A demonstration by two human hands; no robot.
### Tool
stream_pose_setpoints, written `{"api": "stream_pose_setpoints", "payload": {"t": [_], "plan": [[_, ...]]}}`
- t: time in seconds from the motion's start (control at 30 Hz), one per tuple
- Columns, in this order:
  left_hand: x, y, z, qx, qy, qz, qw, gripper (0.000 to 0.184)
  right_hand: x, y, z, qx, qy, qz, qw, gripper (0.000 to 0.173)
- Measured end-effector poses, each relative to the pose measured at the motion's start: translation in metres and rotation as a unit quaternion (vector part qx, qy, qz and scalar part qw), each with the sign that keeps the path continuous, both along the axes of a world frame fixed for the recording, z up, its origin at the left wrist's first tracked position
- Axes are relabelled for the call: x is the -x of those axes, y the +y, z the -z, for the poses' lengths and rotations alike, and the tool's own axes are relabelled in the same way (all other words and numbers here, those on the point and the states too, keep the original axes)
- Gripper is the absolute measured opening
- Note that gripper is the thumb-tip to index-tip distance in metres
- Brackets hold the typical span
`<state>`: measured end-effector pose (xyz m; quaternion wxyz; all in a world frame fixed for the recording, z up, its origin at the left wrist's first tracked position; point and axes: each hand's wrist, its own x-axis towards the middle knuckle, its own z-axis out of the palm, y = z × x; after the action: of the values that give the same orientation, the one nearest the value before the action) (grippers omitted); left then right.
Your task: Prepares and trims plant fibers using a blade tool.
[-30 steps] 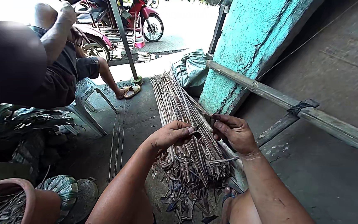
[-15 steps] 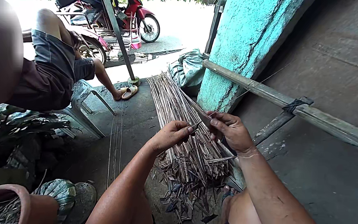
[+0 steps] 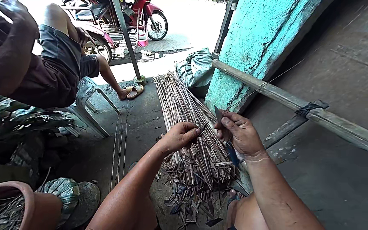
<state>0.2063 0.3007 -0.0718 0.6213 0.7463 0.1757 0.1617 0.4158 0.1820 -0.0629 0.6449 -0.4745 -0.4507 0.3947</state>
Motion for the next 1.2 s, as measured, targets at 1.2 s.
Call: {"api": "stream_pose_setpoints", "payload": {"t": [1.2], "plan": [[0.017,0.009,-0.003,0.046,-0.053,0.071,0.995,0.021,0.003,0.012,0.023,-0.003,-0.069,-0.255,0.965,0.015]]}}
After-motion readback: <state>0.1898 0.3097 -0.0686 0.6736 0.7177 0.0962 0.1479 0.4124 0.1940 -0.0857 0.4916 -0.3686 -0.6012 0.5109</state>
